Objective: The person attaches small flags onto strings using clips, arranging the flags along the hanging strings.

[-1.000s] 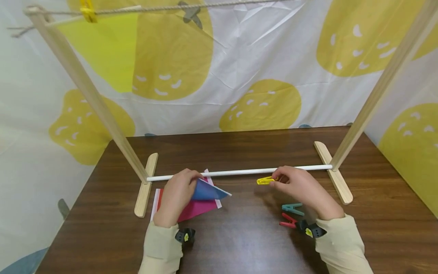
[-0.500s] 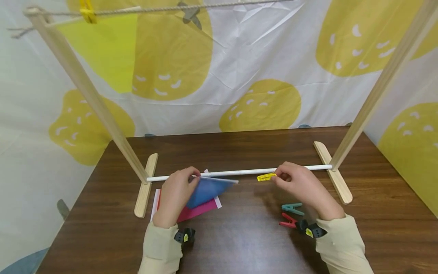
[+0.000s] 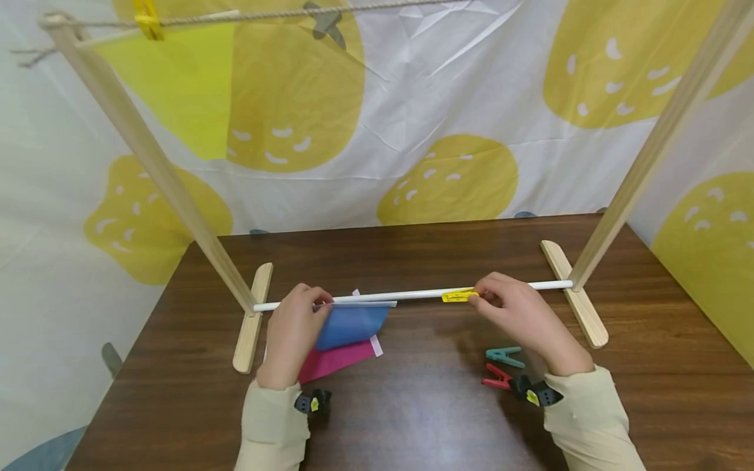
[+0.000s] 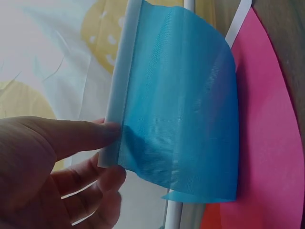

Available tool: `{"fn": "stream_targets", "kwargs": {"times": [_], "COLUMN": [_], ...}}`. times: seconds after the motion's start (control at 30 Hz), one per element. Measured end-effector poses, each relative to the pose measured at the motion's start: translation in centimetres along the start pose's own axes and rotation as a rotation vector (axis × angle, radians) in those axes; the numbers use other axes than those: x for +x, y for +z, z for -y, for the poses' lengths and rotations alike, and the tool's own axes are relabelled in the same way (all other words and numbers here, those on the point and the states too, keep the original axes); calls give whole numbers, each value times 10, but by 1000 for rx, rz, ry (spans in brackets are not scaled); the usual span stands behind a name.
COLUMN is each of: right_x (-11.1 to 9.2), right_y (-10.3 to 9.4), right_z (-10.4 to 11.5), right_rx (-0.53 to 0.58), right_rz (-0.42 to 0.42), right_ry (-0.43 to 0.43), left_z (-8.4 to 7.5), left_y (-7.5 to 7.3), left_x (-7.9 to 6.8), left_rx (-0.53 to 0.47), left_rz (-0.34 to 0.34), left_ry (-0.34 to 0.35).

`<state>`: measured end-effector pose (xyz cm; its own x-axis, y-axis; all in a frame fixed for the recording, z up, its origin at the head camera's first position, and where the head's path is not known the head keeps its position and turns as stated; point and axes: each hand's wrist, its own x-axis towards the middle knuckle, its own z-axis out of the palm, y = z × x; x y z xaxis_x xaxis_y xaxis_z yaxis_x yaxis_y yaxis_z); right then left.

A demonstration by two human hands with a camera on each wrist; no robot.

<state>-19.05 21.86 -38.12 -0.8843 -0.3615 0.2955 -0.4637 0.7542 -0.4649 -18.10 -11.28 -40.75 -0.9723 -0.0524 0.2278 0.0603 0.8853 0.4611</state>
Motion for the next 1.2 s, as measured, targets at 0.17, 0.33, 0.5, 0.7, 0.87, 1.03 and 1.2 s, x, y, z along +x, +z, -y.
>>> {"fn": "stream_targets", "kwargs": {"times": [0.17, 0.33, 0.5, 0.7, 0.87, 1.03, 1.2], "right_x": [2, 5, 10, 14, 17, 18, 17], "right_y": [2, 4, 9, 17, 20, 20, 17], "right_z": [1, 3, 9, 14, 14, 13, 16], "right_rx": [22, 33, 78, 122, 112, 108, 59], "right_rz": [-63, -106, -132, -151, -158, -154, -150], "right_ry": [-18, -38, -62, -101, -97, -98, -138], "left_z": [3, 7, 10, 10, 5, -2, -7], "left_y": [-1, -1, -4, -8, -8, -7, -8], "left_x": [3, 7, 7, 6, 9, 10, 8], "left_rx": [-14, -36, -54, -62, -59, -48, -63], "left_rz": [6, -7, -14, -33, -28, -69, -118], "left_ry": [-17, -21, -25, -7, 21, 44, 83]}}
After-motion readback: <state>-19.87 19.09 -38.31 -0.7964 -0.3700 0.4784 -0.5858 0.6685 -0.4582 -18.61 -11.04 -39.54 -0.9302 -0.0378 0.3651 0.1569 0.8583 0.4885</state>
